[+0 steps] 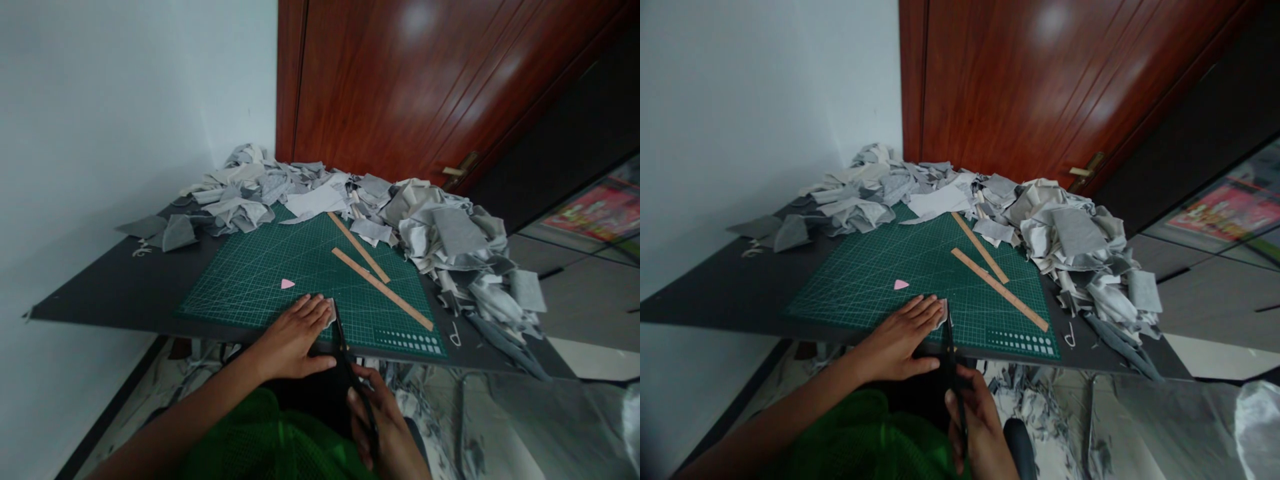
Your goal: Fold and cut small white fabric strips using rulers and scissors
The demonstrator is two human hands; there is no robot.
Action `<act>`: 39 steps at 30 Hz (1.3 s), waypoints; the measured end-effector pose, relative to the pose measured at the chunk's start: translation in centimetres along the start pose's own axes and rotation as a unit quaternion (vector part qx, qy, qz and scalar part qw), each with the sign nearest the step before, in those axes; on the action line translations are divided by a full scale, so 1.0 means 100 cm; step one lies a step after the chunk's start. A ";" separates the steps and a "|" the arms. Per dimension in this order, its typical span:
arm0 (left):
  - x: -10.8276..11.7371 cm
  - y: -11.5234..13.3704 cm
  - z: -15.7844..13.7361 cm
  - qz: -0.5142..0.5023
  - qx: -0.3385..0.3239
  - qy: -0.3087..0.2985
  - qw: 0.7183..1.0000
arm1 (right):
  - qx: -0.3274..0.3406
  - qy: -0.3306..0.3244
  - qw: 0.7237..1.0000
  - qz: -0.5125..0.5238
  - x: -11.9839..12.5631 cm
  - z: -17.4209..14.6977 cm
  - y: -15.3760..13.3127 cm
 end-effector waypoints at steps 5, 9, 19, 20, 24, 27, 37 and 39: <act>-0.002 -0.001 -0.002 -0.001 -0.006 0.025 1.000 | -0.002 0.014 1.000 0.009 -0.001 -0.001 0.001; -0.002 0.000 -0.002 -0.006 -0.004 0.023 1.000 | 0.022 0.012 1.000 0.002 -0.002 -0.002 0.002; 0.000 0.000 -0.002 -0.013 -0.004 0.026 1.000 | 0.038 0.020 0.999 -0.028 -0.003 -0.001 0.006; 0.000 0.000 -0.002 -0.013 -0.003 0.025 1.000 | 0.040 0.016 0.999 -0.028 -0.003 -0.001 0.006; 0.001 0.000 -0.001 -0.009 0.000 0.012 1.000 | 0.042 0.016 0.999 -0.030 -0.002 -0.001 0.006; 0.002 0.001 0.000 -0.003 0.002 -0.002 1.000 | 0.043 0.019 0.999 -0.022 -0.002 -0.001 0.007; 0.000 -0.001 -0.001 -0.011 -0.002 0.017 1.000 | 0.033 0.007 0.999 0.007 -0.004 0.000 0.006; -0.001 -0.001 -0.002 -0.006 -0.006 0.025 1.000 | 0.022 0.000 0.999 0.028 -0.005 -0.002 0.005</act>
Point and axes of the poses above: each hand's wrist, its own z-axis towards the middle knuckle, its own x-axis out of the back of the hand, y = z × x, the point moved 1 cm from there along z, towards the middle knuckle, and after that the axes turned 13 degrees about -x, right-handed, at the moved point
